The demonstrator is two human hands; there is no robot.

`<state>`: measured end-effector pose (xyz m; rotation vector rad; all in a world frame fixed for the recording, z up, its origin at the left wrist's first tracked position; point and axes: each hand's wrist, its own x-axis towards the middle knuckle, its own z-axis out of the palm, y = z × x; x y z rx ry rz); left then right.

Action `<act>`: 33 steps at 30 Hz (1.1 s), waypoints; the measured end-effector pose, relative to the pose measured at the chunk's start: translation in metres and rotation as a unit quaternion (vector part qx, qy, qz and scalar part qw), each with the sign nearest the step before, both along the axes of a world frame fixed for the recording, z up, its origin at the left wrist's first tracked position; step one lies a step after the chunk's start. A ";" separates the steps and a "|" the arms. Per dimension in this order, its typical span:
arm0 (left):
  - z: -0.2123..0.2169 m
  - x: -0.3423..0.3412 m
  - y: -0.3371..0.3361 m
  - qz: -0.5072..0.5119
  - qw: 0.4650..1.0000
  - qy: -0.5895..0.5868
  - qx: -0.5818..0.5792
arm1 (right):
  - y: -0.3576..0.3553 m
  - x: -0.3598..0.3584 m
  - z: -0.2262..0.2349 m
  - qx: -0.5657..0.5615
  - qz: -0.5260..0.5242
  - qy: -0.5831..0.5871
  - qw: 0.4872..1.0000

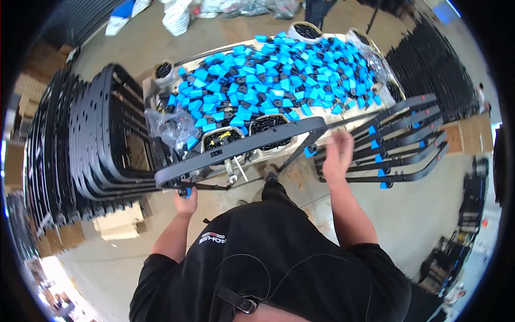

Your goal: Assembling metal frames by attaching blue plastic protective covers and securing them using a handheld tool.

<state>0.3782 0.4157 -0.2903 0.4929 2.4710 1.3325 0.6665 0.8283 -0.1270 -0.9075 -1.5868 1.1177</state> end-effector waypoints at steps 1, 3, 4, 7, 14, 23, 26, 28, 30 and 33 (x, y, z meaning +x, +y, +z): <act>0.000 0.000 0.002 -0.007 1.000 0.025 -0.008 | -0.010 -0.017 0.044 0.010 0.025 0.100 0.995; 0.015 0.001 0.008 -0.004 0.999 0.029 0.015 | -0.012 -0.057 0.103 0.154 0.120 0.095 0.976; 0.018 0.003 0.006 0.009 0.999 0.028 0.020 | -0.019 -0.094 0.134 0.242 0.156 0.104 0.952; 0.036 0.006 0.004 0.034 0.995 -0.013 -0.091 | -0.029 -0.212 0.167 0.111 0.323 0.050 0.939; 0.042 0.032 0.024 0.211 0.977 0.014 -0.035 | 0.003 -0.330 0.044 0.225 0.500 -0.408 0.730; 0.095 0.003 0.003 0.023 0.954 -0.130 -0.270 | 0.002 -0.332 0.051 0.053 0.523 -0.472 0.708; 0.098 -0.008 0.008 -0.027 0.943 -0.179 -0.278 | 0.013 -0.327 0.043 0.034 0.512 -0.466 0.721; 0.101 -0.005 0.010 0.023 0.949 -0.213 -0.232 | 0.012 -0.327 0.052 -0.005 0.505 -0.484 0.715; 0.061 0.001 -0.002 0.047 0.959 -0.260 -0.098 | 0.014 -0.330 0.052 -0.007 0.501 -0.488 0.714; 0.054 0.002 -0.002 0.074 0.913 -0.386 0.104 | 0.016 -0.331 0.044 0.007 0.500 -0.477 0.723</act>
